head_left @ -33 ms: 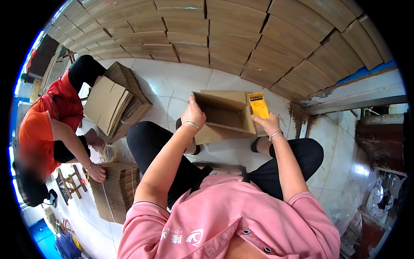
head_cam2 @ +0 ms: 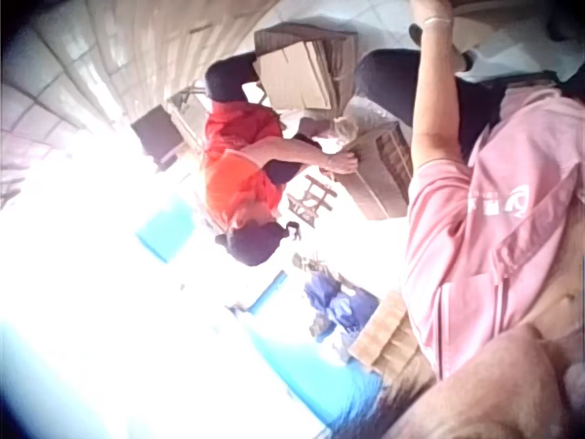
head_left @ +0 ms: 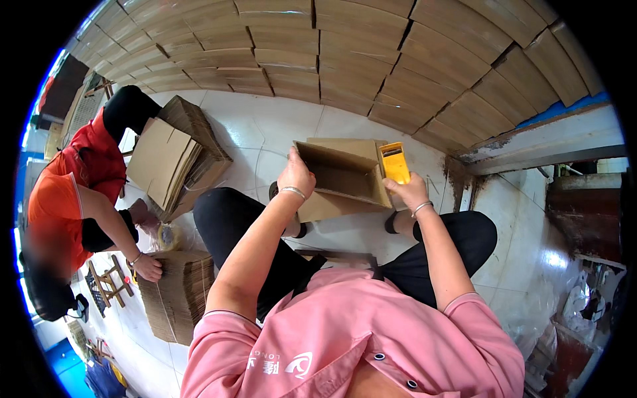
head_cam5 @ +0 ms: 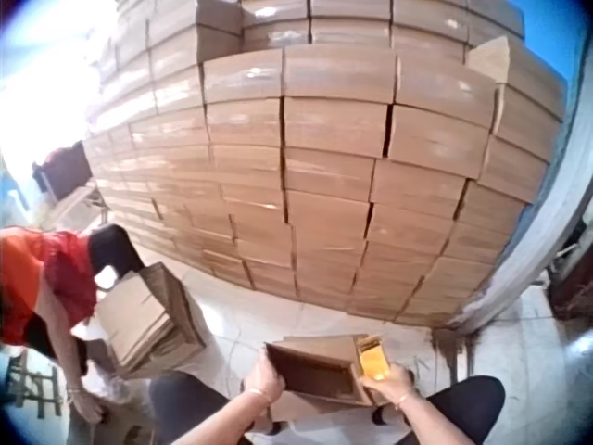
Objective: The person sits on the floor and assembles flat cardboard sheets into boxes. They fold the flaps and use a handheld tape dispenser to seal the seams, then place the finished boxes into a stack against the wall.
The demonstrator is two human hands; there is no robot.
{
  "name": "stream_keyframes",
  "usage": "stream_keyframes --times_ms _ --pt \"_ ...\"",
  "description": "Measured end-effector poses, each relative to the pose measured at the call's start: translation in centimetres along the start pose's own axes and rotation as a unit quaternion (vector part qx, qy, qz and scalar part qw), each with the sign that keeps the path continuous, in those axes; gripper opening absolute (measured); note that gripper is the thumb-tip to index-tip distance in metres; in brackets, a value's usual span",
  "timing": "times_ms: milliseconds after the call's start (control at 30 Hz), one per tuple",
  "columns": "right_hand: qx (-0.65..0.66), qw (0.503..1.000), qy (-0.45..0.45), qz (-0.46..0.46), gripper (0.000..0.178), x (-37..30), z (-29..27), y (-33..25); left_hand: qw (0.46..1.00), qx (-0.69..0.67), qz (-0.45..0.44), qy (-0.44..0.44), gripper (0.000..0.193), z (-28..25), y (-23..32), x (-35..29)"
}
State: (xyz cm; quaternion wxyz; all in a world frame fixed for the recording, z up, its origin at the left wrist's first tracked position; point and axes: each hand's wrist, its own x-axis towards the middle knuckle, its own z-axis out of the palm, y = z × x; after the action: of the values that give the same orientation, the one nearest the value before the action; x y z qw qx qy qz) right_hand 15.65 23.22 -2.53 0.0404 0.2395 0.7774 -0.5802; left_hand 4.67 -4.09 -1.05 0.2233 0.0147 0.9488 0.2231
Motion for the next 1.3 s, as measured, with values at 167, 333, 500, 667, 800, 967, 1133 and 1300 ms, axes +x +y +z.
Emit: stream_keyframes --times_ms 167,333,500,667,800,967,1133,1300 --pt "-0.238 0.965 0.109 0.02 0.069 -0.4 2.4 -0.4 0.997 0.049 0.05 -0.012 0.083 0.0 1.1 -0.4" --pt "-0.345 0.924 0.157 0.043 0.067 -0.1 3.2 -3.7 0.981 0.059 0.163 0.086 0.068 0.2 0.4 -1.9" --pt "-0.371 0.915 0.158 0.031 0.067 0.5 3.9 -3.3 0.953 0.045 0.243 0.175 0.055 1.5 -0.3 -1.9" --pt "-0.338 0.922 0.169 0.081 0.065 1.2 4.2 -2.6 0.979 0.005 0.122 0.16 0.038 1.2 1.4 -2.6" --pt "-0.354 0.917 0.177 0.049 0.063 1.2 4.3 -2.9 0.982 -0.049 0.086 0.16 0.024 0.7 1.7 -1.1" --pt "-0.356 0.911 0.197 0.063 0.061 1.5 4.9 -4.5 0.955 0.081 0.252 0.133 0.037 0.9 -1.0 -2.1" --pt "-0.356 0.91 0.203 0.062 0.061 1.1 5.2 -3.7 0.957 0.17 0.237 -0.005 0.039 -0.4 0.0 -3.3" --pt "-0.35 0.911 0.213 0.055 0.061 1.0 5.0 -2.7 0.969 0.059 0.218 0.101 0.041 2.1 -1.0 -4.7"
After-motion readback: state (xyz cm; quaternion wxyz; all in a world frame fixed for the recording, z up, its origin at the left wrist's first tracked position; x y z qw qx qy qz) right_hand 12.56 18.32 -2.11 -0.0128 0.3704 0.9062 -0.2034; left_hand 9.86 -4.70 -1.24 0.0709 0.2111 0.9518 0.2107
